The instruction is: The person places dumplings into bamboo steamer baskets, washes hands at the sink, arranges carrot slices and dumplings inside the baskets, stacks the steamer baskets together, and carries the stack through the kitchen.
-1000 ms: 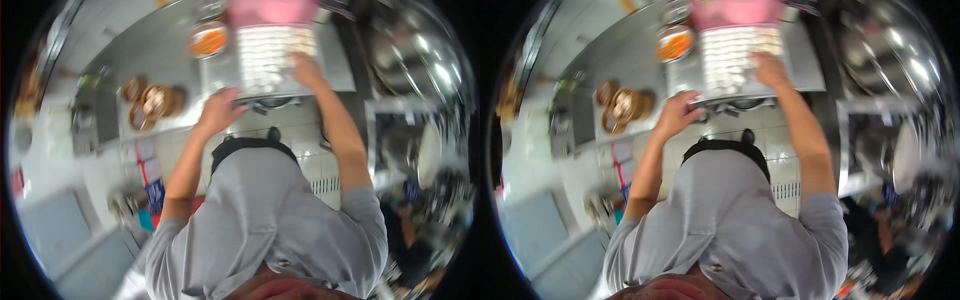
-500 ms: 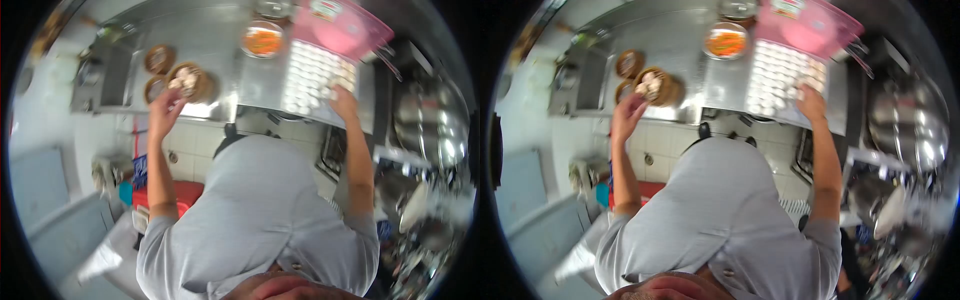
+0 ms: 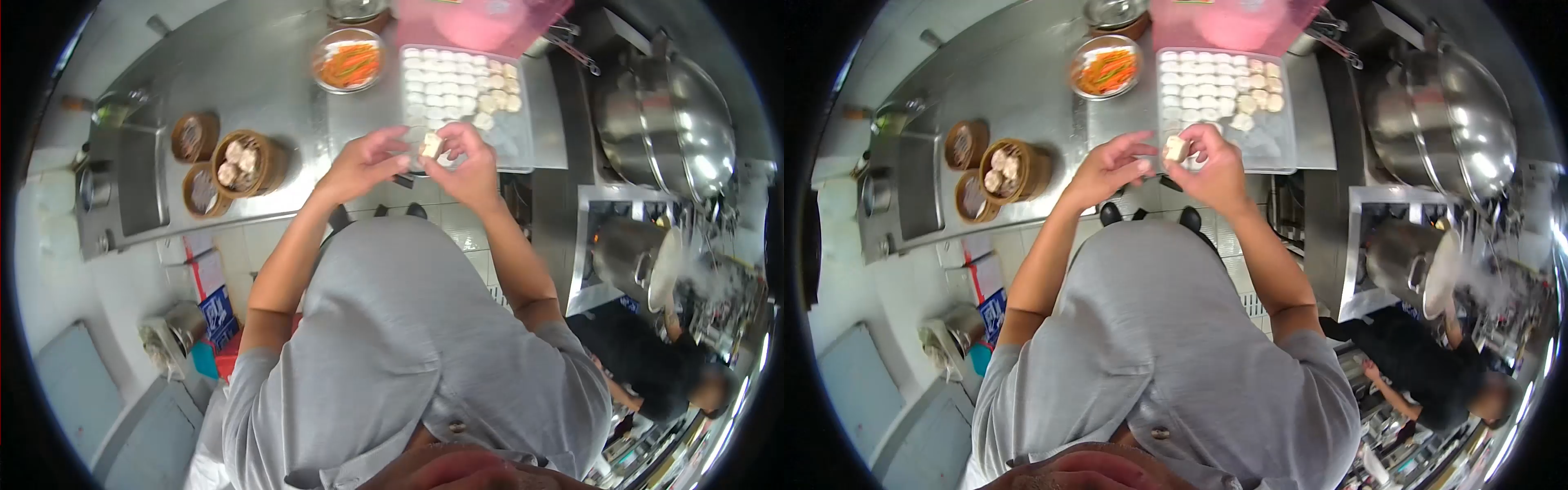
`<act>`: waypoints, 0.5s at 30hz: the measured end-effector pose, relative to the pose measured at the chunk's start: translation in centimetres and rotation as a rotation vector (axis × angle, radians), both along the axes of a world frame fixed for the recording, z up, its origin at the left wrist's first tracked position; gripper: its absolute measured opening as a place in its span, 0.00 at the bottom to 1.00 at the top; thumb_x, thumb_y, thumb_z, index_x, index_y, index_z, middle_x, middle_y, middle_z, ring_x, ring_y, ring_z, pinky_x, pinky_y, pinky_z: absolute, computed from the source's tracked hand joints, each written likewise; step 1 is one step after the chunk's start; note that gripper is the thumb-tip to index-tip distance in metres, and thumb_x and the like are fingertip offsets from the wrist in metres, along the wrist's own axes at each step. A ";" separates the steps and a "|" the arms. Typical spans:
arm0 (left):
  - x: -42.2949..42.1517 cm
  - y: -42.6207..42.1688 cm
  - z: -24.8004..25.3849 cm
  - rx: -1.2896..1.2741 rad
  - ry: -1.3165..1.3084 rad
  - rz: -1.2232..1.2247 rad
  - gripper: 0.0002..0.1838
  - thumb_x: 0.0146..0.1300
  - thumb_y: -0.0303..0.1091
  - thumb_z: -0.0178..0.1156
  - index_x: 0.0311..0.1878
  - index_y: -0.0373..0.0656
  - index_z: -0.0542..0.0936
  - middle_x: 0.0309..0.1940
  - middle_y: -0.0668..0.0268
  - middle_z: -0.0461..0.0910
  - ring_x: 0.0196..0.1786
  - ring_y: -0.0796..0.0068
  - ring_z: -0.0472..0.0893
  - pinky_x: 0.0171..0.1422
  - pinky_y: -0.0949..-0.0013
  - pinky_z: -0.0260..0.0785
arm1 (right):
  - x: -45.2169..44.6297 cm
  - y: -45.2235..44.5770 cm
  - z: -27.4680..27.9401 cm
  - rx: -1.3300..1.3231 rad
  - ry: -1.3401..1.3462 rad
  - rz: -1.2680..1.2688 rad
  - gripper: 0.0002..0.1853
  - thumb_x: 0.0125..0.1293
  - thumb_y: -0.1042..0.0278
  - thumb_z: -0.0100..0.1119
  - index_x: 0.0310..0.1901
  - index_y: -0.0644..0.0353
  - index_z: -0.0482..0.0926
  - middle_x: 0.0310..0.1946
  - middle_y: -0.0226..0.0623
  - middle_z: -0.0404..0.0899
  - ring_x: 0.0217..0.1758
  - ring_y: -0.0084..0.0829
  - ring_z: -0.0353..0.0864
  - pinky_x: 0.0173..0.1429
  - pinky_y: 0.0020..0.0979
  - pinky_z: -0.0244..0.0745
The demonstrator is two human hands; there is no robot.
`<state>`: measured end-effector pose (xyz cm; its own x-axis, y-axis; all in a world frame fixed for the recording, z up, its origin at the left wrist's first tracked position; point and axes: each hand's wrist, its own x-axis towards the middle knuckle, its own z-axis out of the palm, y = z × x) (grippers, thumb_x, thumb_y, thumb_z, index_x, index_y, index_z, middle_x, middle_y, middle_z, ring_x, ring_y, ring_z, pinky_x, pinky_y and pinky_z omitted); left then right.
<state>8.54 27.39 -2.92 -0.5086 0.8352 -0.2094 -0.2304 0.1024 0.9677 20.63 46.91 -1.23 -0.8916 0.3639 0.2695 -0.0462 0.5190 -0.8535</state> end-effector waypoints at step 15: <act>-3.5 -18.1 1.9 -0.619 0.776 0.643 0.19 0.58 0.35 0.74 0.50 0.37 0.85 0.40 0.57 0.87 0.38 0.67 0.87 0.44 0.65 0.79 | -1.6 7.7 -4.8 0.062 -0.389 -0.116 0.23 0.60 0.63 0.75 0.57 0.58 0.84 0.46 0.37 0.88 0.42 0.29 0.86 0.46 0.31 0.80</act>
